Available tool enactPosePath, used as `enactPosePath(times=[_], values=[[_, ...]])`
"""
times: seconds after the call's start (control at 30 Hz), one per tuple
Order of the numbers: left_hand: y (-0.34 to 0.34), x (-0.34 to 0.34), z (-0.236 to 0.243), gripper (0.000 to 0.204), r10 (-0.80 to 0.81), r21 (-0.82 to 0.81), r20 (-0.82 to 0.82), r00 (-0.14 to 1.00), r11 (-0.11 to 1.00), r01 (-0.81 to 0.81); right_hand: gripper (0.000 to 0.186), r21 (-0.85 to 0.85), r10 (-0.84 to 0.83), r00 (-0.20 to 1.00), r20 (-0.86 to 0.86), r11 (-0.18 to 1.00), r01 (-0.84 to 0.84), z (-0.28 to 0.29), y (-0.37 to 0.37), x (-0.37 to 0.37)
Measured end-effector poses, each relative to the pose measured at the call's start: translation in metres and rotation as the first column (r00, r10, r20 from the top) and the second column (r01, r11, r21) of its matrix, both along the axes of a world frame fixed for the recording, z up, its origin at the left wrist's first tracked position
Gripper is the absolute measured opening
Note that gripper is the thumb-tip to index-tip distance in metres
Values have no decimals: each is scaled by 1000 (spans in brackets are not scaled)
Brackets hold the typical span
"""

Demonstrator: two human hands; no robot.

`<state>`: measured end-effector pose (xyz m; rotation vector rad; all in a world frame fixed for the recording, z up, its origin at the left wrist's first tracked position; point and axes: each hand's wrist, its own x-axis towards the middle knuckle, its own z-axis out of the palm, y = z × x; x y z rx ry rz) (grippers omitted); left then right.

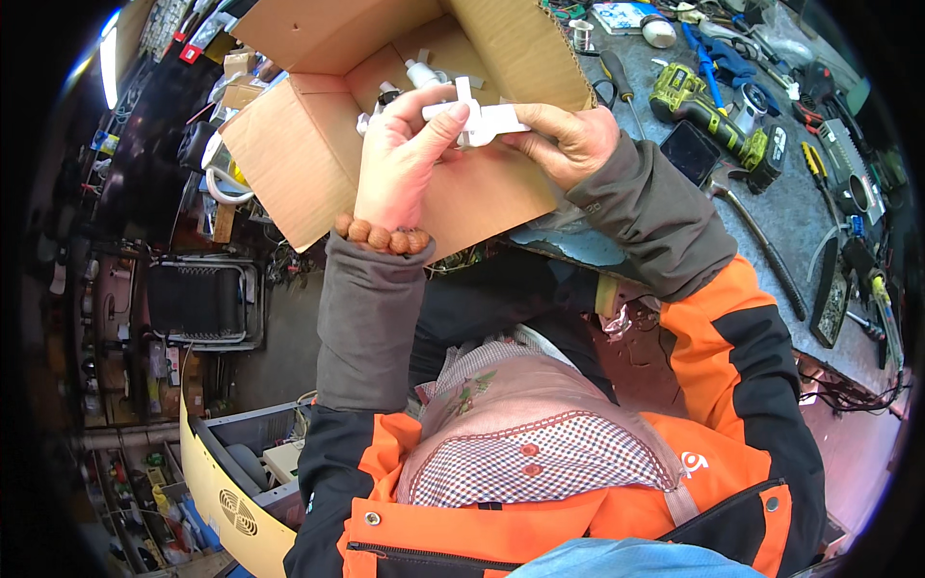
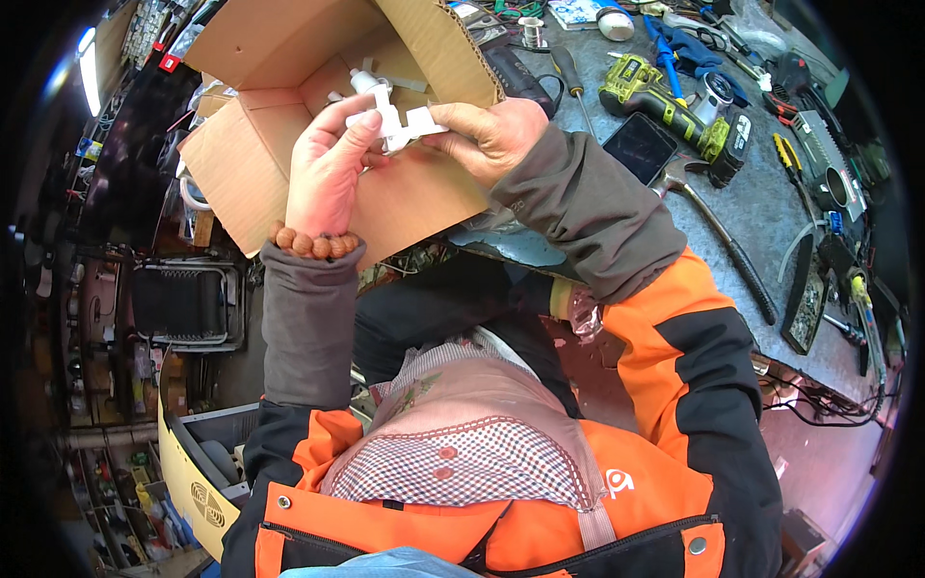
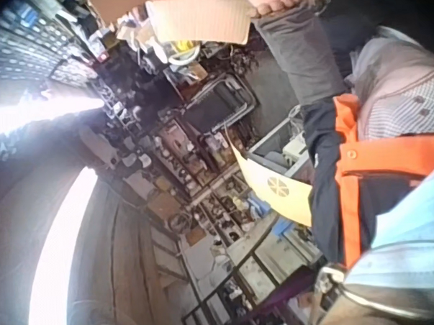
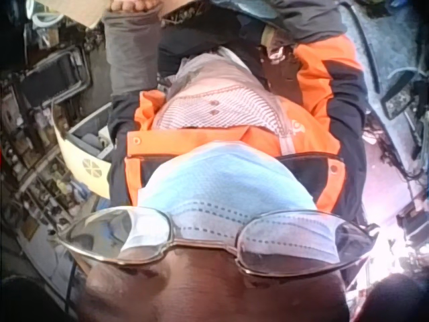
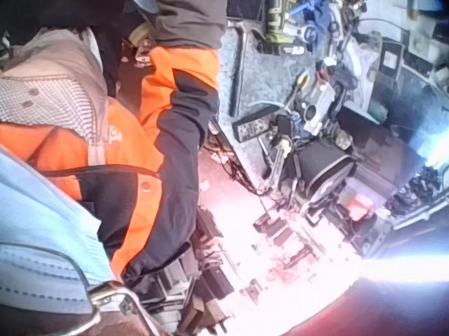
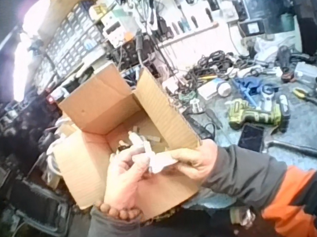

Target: The person opens a cardboard box and removes small white plastic electrical connectors, inspecting them one by one. The person places some connectors into a clear plastic bag and continues to sort through the remaining parts in the box.

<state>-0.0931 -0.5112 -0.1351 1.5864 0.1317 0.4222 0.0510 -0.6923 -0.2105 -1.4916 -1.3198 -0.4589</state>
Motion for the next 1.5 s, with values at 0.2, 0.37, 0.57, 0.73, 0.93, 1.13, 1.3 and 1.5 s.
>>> enactPosePath(times=[0.2,0.37,0.57,0.73,0.93,1.13,1.3,1.5], values=[[9,-1,1,34,-139,-120,14,990,983,140,27,57,192,971,-141,981,-185,3,1,2],[29,1,-3,36,-308,-231,17,951,924,303,29,79,347,837,-423,934,-347,2,0,5],[39,9,-4,37,-406,-223,30,913,888,402,26,182,463,608,-646,866,-466,4,-3,15],[30,11,-2,39,-382,-210,22,924,902,378,29,231,487,440,-755,825,-516,8,-6,21],[8,10,1,52,-336,-28,3,942,942,336,32,200,442,418,-794,839,-507,10,-7,26],[-9,6,1,50,-345,-98,10,938,934,345,33,217,418,406,-813,863,-455,9,-2,22],[-11,6,-7,43,-312,-141,36,949,939,314,37,226,439,437,-785,860,-458,9,0,21],[-13,8,-13,33,-199,-318,162,967,917,242,41,205,400,400,-825,870,-449,11,-4,22]])
